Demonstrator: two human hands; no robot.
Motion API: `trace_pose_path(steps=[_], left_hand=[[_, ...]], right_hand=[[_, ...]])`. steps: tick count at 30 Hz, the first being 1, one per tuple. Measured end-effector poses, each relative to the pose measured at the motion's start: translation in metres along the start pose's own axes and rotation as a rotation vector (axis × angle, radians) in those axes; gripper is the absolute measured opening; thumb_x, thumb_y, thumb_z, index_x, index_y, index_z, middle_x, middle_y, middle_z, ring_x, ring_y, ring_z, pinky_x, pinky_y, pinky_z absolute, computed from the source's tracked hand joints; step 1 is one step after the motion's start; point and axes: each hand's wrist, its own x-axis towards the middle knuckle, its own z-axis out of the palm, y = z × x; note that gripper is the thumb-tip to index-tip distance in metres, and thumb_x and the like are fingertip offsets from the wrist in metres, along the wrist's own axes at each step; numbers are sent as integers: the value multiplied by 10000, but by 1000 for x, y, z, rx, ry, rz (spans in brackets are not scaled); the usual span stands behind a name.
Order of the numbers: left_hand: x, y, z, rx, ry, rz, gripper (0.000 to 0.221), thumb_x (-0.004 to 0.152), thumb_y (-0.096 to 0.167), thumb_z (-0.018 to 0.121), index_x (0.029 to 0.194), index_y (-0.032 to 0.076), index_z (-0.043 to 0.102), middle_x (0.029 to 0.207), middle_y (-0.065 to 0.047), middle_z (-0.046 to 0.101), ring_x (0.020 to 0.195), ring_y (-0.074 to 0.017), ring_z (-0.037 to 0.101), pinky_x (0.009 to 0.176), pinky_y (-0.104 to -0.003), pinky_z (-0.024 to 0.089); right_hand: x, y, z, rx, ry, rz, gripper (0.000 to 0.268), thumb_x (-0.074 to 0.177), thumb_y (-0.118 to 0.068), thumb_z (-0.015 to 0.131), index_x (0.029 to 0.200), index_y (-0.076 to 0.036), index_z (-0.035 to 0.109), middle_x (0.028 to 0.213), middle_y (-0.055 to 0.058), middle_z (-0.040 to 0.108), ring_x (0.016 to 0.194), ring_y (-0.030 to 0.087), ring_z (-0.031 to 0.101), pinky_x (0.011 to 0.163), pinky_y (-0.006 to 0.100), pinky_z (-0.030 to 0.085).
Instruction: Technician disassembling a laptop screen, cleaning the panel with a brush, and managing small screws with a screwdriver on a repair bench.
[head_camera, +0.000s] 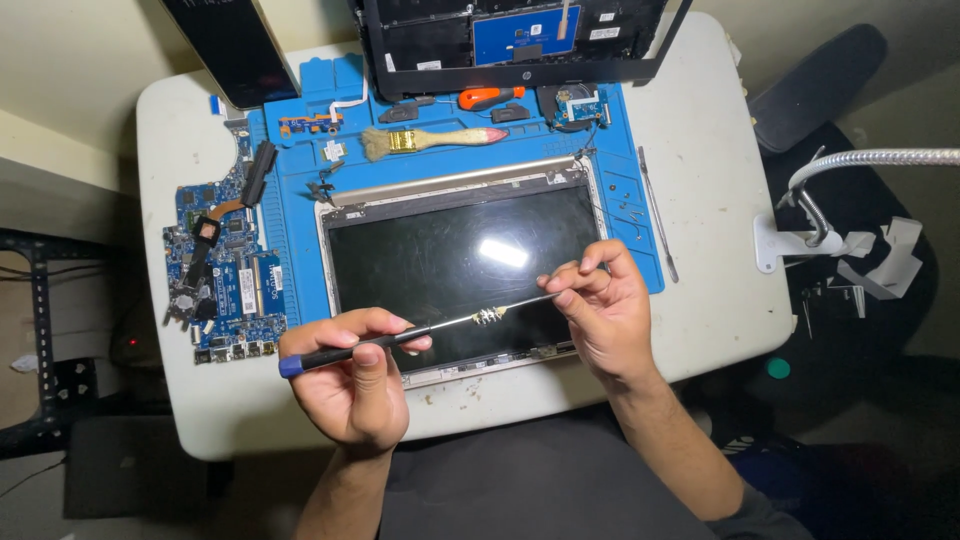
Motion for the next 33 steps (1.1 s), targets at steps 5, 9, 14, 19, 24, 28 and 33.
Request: trace_pose_path(steps=[5,9,14,19,24,28,33], left_hand=[[0,-1,-2,1,-8,-19,219,1008,170,609,1088,96,418,877,-250,621,663,-311,644,558,-382,642],[2,-1,-2,18,-17,-17,227,1014,175,609,1094,89,415,883,-250,618,706,-295,656,578,-388,663],[8,7,-2,100,-118,30,231,1020,182,596,1079,85,395,886,-251,640,752,-306,688,617,-385,681],[9,11,-2,117,-178,69,223,1025,172,591,1089,97,391,883,-232,650,776,-307,712,631,-369,685],[8,10,4,76,-107,22,223,1018,138,611,1096,90,408,913,-240,655,768,-283,703,628,-377,695],[12,14,0,100,-95,-1,224,1006,132,626,1090,73,426,894,-228,648,800,-285,718,618,-377,702],[25,23,-11,86,-260,-26,200,992,104,640,1047,66,451,890,-225,677,841,-301,730,700,-345,685]], right_hand=[[2,1,-1,-1,3,0,337,921,32,728,1090,-91,464,936,70,765,969,179,703,1056,436,566],[2,2,0,-47,28,-9,352,904,18,748,1085,-87,465,920,79,768,949,173,706,1057,430,572],[1,2,-1,-223,75,-122,397,887,-2,770,1083,-108,442,902,72,762,938,198,725,1033,411,585],[-2,4,-2,-268,59,-190,418,880,6,775,1111,-99,443,857,26,731,866,152,703,1039,415,603],[-4,10,0,-202,103,-255,461,892,53,744,1083,-136,369,885,98,745,884,151,694,1069,484,577],[-2,5,2,-249,24,-253,421,930,-29,734,1082,-121,352,875,76,741,867,141,688,1063,529,587],[6,-6,7,-391,-129,-259,124,929,-27,728,1020,-52,648,1073,-25,476,843,134,705,1090,516,606]])
